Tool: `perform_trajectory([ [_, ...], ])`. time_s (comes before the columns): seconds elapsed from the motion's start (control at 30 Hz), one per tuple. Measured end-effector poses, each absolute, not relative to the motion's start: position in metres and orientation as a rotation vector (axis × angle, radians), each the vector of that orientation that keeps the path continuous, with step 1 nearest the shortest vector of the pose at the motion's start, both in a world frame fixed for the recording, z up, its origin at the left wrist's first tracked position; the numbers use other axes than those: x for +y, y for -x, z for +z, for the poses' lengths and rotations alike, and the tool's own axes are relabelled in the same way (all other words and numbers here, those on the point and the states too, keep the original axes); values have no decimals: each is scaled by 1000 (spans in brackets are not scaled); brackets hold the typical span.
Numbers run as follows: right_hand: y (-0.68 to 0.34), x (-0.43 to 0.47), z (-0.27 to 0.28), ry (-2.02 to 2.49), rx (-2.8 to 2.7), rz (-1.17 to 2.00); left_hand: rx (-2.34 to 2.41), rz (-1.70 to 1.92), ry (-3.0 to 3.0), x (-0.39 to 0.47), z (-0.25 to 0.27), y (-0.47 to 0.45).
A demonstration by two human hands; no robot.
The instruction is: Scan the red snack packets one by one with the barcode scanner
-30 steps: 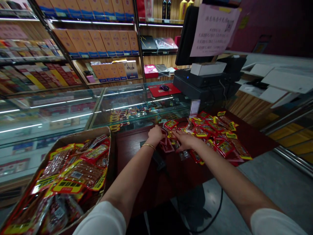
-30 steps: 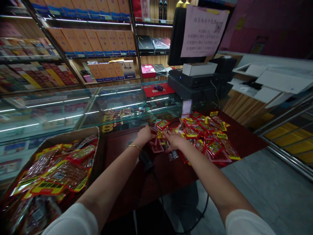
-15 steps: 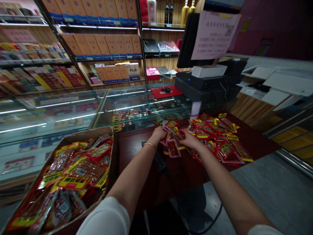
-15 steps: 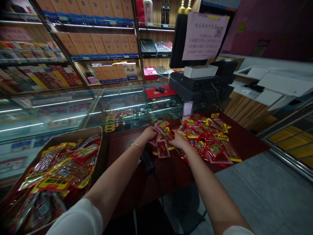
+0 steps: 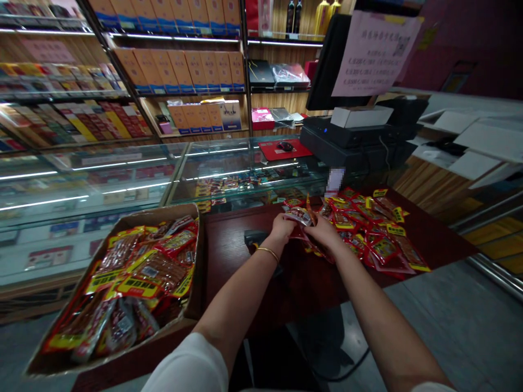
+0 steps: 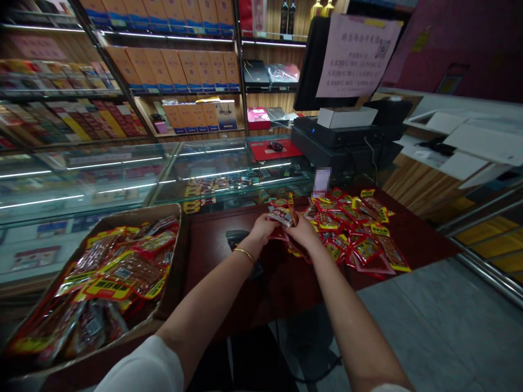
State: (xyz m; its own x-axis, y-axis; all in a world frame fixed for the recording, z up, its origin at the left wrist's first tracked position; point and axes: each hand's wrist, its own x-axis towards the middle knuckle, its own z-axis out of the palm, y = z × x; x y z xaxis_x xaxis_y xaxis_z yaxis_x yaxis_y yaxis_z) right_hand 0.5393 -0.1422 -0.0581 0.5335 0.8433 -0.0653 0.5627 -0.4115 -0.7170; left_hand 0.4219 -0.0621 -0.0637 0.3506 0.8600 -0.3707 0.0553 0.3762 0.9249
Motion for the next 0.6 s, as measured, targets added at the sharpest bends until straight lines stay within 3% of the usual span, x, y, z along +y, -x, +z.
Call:
perform_trajectory([
  [0.27,-490,-145,9,1866,-1175,505,1031,998,-1088,-81,-8,-371],
  [0.47,-359,-91,75,1386,-1315,665,975,1351,-1279,-46,57,-219],
  [0.6,-253,-38,82,1336,-1392,907,1174,1265,-1341,-11,78,-108],
])
